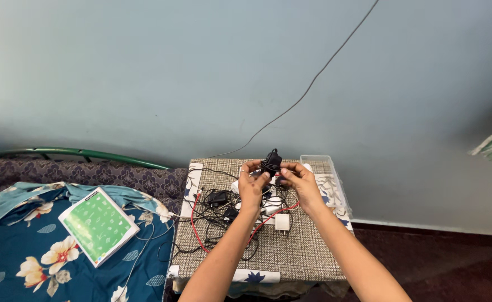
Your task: The person untangles and coils multiple power adapters and cables on a table, then places them into a clear plastic container. The person handles white and black adapters and various colored cables, winding each cable around its adapter before storing it.
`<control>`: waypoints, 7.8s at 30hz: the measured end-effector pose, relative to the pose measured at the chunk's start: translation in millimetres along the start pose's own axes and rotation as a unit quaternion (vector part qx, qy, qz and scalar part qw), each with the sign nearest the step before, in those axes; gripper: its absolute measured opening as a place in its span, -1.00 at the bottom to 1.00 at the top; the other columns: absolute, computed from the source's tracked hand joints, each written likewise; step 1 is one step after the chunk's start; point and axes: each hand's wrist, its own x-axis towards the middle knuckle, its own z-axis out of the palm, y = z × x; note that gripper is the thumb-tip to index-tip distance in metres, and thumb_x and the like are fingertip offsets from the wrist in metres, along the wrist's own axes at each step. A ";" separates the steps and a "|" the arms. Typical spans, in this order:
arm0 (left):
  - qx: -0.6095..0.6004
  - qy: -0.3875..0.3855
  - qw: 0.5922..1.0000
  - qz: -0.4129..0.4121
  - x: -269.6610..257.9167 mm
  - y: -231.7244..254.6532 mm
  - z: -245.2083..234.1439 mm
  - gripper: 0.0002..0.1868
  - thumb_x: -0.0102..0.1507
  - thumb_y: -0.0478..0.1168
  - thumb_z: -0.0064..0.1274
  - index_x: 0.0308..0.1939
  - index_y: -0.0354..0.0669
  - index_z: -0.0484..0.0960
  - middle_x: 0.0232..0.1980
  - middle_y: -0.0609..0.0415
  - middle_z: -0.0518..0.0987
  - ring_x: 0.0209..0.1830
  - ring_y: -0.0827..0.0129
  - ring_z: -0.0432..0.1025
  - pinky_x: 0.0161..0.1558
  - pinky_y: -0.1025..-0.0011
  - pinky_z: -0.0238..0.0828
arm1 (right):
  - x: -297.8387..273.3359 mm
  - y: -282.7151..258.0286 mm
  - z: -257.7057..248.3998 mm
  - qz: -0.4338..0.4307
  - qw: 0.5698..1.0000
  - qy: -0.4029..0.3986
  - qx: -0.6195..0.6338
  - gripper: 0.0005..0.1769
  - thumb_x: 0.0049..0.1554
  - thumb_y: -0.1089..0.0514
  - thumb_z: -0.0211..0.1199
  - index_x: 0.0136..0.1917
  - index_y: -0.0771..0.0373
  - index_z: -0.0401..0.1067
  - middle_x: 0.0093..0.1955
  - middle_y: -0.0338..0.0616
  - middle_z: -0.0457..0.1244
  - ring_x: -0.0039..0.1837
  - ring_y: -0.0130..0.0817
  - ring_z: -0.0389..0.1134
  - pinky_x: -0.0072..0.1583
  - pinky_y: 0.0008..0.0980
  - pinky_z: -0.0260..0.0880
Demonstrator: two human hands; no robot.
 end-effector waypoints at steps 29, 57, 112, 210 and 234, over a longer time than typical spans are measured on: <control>0.022 -0.144 0.975 -0.168 21.0 -54.3 -5.3 -0.62 0.22 -0.42 0.13 0.13 -0.28 0.50 -0.02 0.00 0.62 -0.09 0.38 0.55 -0.09 0.43 0.58 | -13.9 30.9 -34.6 0.080 0.983 0.148 0.079 -0.65 0.14 0.13 0.32 0.16 0.32 0.47 0.04 -0.21 0.38 0.05 -0.35 0.43 0.12 -0.32 0.50; 0.093 -0.024 0.965 -0.243 11.4 -262.4 107.6 -0.33 0.20 -0.48 -0.08 0.44 -0.43 0.30 0.11 -0.22 0.59 -0.23 0.39 0.47 -0.23 0.51 0.47 | 74.1 127.0 -249.0 0.093 0.982 0.147 -0.071 -0.51 0.06 0.32 0.36 0.25 0.33 0.34 0.09 -0.09 0.37 0.02 -0.37 0.41 -0.02 -0.40 0.44; 0.068 0.004 0.942 -0.328 76.9 -406.0 71.3 -0.39 0.19 -0.53 -0.28 0.37 -0.51 0.36 0.02 -0.09 0.60 -0.24 0.31 0.53 -0.23 0.42 0.50 | 127.2 170.9 -224.7 0.061 0.806 0.083 -0.582 -0.36 0.12 0.38 0.16 0.46 0.10 0.31 0.56 -0.19 0.11 0.50 -0.10 0.18 0.43 -0.19 0.24; 0.194 -0.012 0.944 -0.267 23.3 -167.8 -144.0 -0.66 0.28 -0.41 -0.20 0.07 -0.31 0.61 -0.10 0.00 0.66 -0.29 0.47 0.53 -0.28 0.57 0.48 | 17.8 210.4 -29.8 -0.050 0.680 -0.043 -0.730 -0.68 -0.05 0.13 0.42 -0.02 0.14 0.46 0.04 -0.10 0.34 0.18 -0.07 0.38 0.09 -0.11 0.45; 0.400 -0.064 0.913 0.052 44.0 -50.4 -78.8 -0.74 0.22 -0.29 0.19 -0.01 -0.25 0.67 -0.05 -0.09 0.68 -0.13 0.19 0.60 -0.05 0.29 0.51 | 40.9 -9.0 69.1 -0.182 0.879 0.041 -0.439 -0.87 0.22 0.16 0.23 0.03 0.22 0.44 -0.17 -0.12 0.43 -0.11 -0.29 0.48 -0.06 -0.28 0.41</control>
